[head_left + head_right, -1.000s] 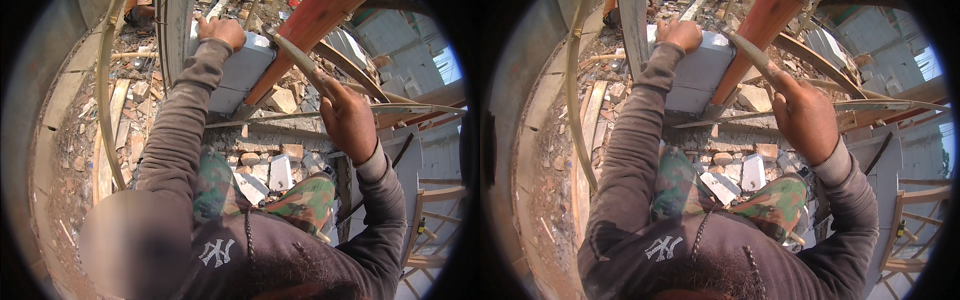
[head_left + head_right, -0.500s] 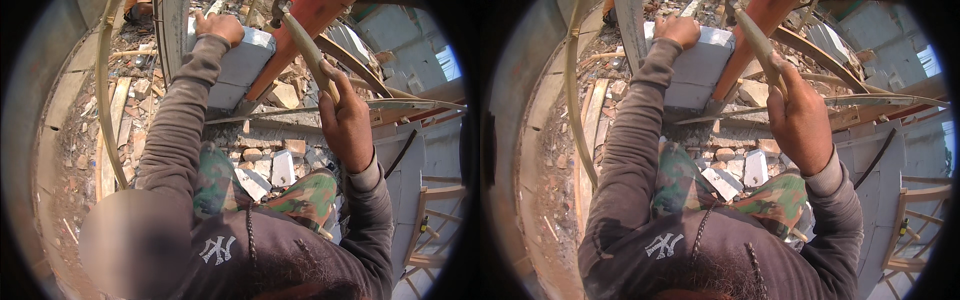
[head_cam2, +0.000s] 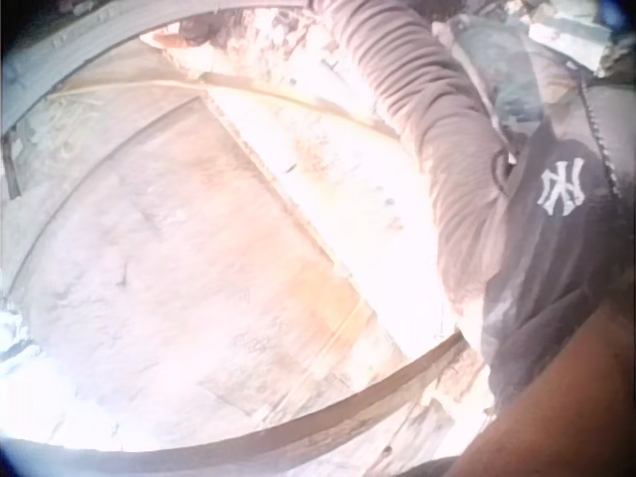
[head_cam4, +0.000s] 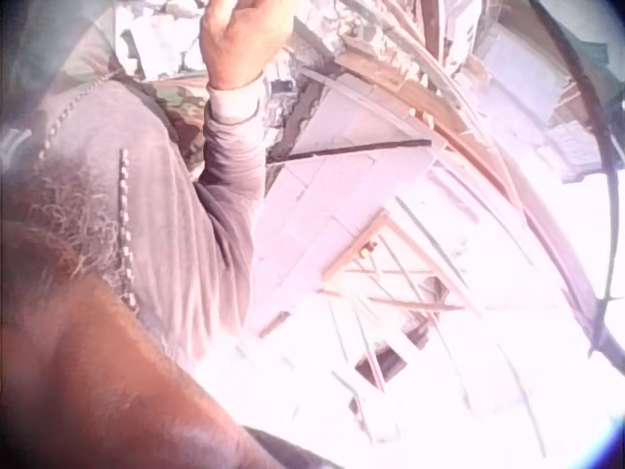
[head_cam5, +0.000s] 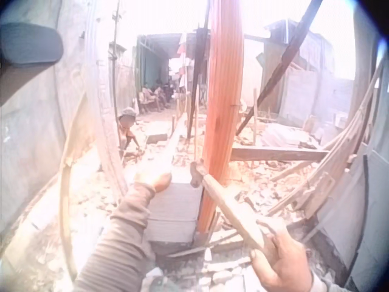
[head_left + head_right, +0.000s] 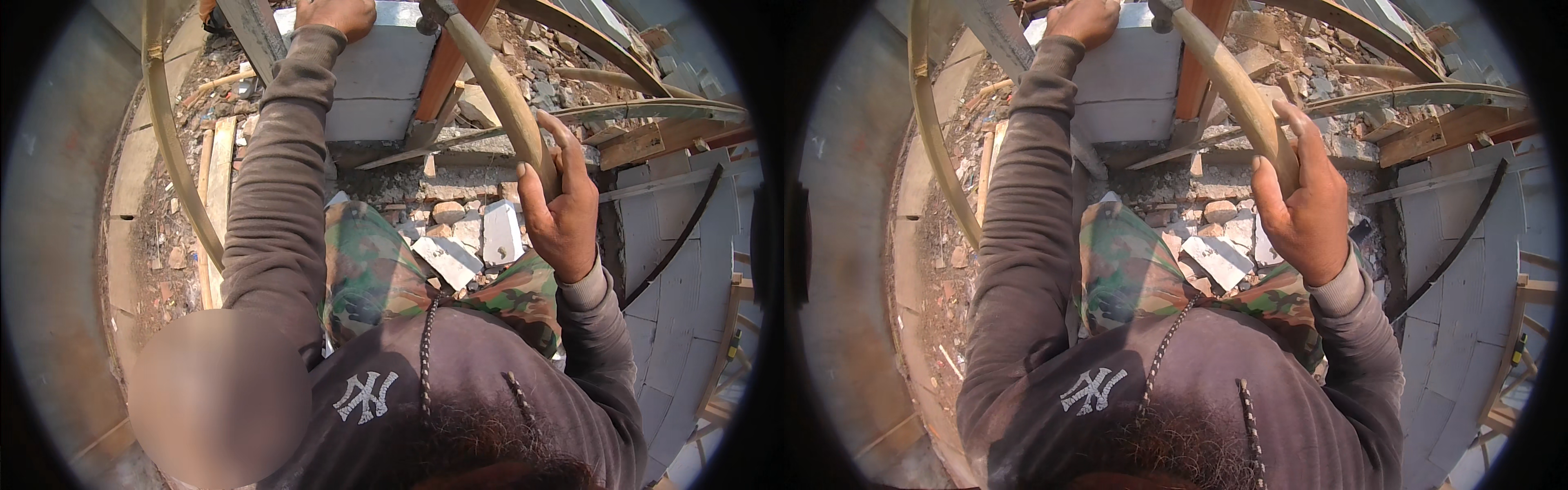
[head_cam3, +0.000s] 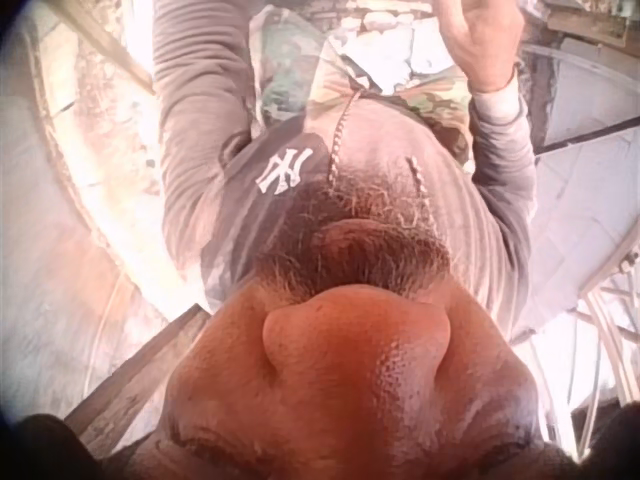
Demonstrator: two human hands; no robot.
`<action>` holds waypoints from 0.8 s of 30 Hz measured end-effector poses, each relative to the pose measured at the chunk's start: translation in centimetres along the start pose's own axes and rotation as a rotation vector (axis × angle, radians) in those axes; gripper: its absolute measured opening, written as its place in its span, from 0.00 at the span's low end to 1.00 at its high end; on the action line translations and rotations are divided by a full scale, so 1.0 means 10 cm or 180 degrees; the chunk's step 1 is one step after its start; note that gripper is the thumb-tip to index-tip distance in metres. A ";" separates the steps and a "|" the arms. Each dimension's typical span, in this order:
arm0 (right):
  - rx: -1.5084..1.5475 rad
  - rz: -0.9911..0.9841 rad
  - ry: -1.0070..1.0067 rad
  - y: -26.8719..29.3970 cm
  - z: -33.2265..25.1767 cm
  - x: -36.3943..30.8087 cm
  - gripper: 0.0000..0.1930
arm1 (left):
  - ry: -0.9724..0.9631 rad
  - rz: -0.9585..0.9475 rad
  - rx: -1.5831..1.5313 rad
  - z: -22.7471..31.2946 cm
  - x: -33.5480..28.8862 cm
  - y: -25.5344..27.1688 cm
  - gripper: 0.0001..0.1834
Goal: The person measures a concrete block with a tape measure, cuts it with a saw, applies mortar with a trowel, and then places the block onto a wall section, tapping it into place with a hammer.
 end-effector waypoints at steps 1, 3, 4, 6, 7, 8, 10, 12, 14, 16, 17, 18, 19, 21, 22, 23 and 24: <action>-0.0402 0.0102 0.0311 -0.04 0.08 -0.11 0.26 | -0.0044 -0.0198 -0.0122 0.01 0.01 -0.01 0.24; -0.0721 -0.0632 0.0056 -0.22 0.42 -0.31 0.24 | -0.0154 -0.0322 -0.0228 0.02 0.04 -0.03 0.24; -0.0602 -0.0605 0.0143 -0.25 0.53 -0.38 0.24 | -0.0252 -0.0414 -0.0379 0.03 0.08 -0.04 0.25; -0.1063 -0.1051 0.0215 -0.43 0.78 -0.44 0.20 | -0.0449 -0.0586 -0.0689 0.03 0.16 -0.09 0.26; -0.0978 -0.1018 0.0248 -0.50 0.86 -0.41 0.20 | -0.0554 -0.0658 -0.0846 0.02 0.19 -0.11 0.27; -0.1137 -0.1099 0.0533 -0.61 0.93 -0.36 0.19 | -0.0563 -0.0698 -0.0818 0.00 0.22 -0.15 0.27; -0.1393 -0.1078 0.1003 -0.85 1.03 -0.21 0.19 | -0.0377 -0.1062 -0.0440 -0.09 0.25 -0.27 0.25; -0.1549 -0.1065 0.1183 -1.08 1.10 -0.05 0.19 | -0.0631 -0.1033 -0.0099 -0.10 0.22 -0.33 0.23; -0.1670 -0.0992 0.1420 -1.20 1.09 0.04 0.19 | -0.0884 -0.0991 0.0259 -0.09 0.18 -0.37 0.22; -0.1757 -0.0951 0.1581 -1.24 1.04 0.14 0.19 | -0.0538 -0.0477 0.0161 -0.12 0.17 -0.31 0.18; -0.1663 -0.0763 0.1699 -1.20 0.98 0.20 0.19 | -0.0518 -0.0489 0.0178 -0.11 0.16 -0.31 0.18; -0.1752 -0.0829 0.1891 -1.16 0.93 0.27 0.20 | -0.0465 -0.0772 0.0412 -0.10 0.16 -0.33 0.18; -0.1826 -0.0846 0.2094 -1.10 0.88 0.34 0.21 | -0.0421 -0.1057 0.0644 -0.09 0.18 -0.35 0.18; -0.1938 -0.0761 0.2428 -0.95 0.79 0.56 0.23 | -0.0315 -0.1138 0.0726 -0.04 0.18 -0.32 0.20; -0.2045 -0.0786 0.2496 -0.89 0.77 0.68 0.24 | -0.0218 -0.1197 0.0793 -0.03 0.18 -0.30 0.21; -0.2131 -0.0732 0.2604 -0.82 0.74 0.79 0.25 | -0.0213 -0.1205 0.0796 0.00 0.17 -0.28 0.21; -0.2181 -0.0672 0.2659 -0.74 0.73 0.90 0.26 | -0.0040 -0.1081 0.0487 0.01 0.16 -0.24 0.23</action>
Point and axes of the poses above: each hand's wrist, its own x-axis towards the middle knuckle, its own y-axis out of the back of the hand, z = x × y, the point moved 5 cm from there along x, towards the middle knuckle, and after that the axes turned 15 degrees about -x, right-handed, at the moved point
